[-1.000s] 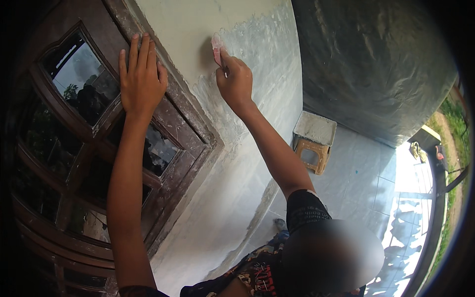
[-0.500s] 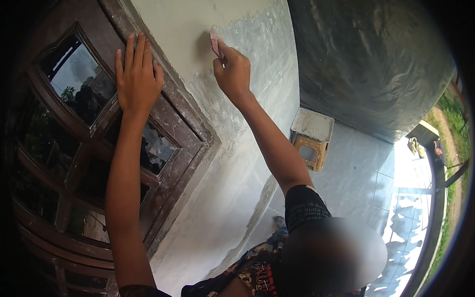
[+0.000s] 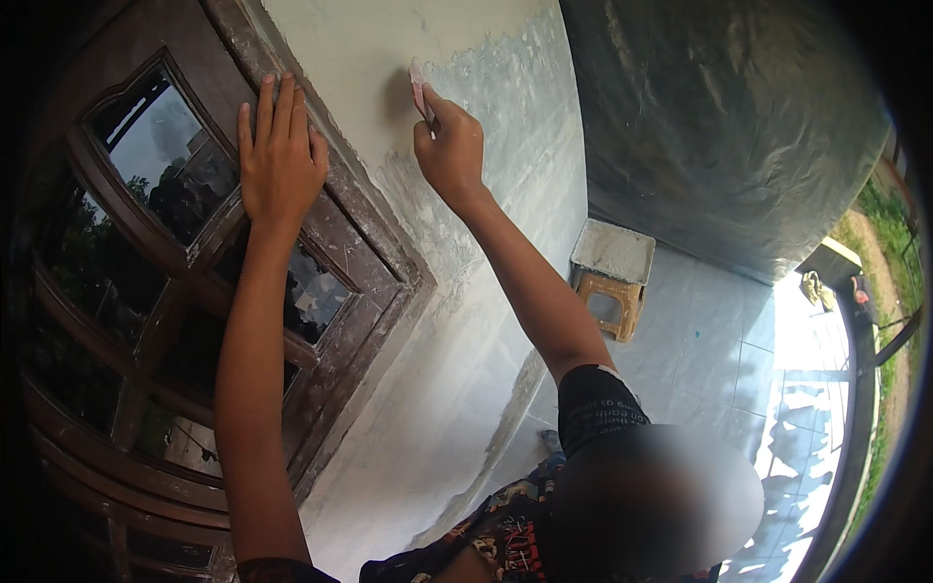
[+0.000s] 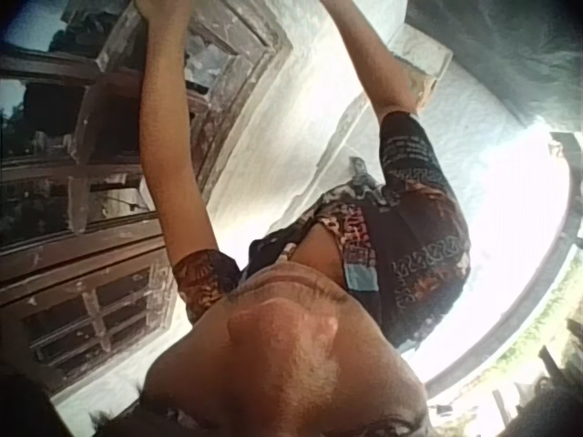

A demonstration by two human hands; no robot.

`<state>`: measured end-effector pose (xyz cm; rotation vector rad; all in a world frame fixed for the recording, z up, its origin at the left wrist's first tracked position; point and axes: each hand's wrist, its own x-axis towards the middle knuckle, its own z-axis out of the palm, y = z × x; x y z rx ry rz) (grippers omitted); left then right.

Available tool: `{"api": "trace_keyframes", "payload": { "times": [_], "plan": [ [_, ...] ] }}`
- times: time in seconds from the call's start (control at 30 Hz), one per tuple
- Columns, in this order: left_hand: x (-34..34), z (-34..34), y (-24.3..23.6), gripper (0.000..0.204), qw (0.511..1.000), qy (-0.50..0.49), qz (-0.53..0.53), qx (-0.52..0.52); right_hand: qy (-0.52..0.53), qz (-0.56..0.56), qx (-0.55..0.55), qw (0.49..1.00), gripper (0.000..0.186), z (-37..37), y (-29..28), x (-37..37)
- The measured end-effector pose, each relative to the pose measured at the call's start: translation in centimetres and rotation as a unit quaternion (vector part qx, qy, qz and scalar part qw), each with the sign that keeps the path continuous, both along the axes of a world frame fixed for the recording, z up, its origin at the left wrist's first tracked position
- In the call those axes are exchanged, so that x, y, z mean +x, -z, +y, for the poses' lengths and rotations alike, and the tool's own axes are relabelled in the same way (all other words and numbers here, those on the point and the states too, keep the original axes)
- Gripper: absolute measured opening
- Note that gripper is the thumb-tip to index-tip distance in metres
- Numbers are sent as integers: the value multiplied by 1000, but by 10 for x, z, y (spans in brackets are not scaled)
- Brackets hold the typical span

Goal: The person applies plaster to a wall surface around a window frame using a putty knife.

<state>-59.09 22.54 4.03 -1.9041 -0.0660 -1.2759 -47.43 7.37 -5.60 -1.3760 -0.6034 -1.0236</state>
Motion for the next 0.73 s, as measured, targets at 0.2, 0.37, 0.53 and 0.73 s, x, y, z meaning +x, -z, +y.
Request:
{"api": "trace_keyframes", "payload": {
  "times": [0.2, 0.37, 0.53, 0.73],
  "plan": [
    [0, 1, 6, 48, 1000, 5, 5, 8, -5, -85, -105, 991, 55, 18, 68, -36],
    [-5, -1, 11, 47, 999, 41, -5, -10, -256, 121, -27, 959, 31, -21, 117, -97],
    [-12, -3, 25, 45, 995, 86, 21, -55, -481, 289, 192, 805, 17, -72, 119, -75],
    [-19, -2, 74, 48, 964, 182, 14, -193, -497, 335, 233, 766, 22, -123, 149, -35]
  ]
}}
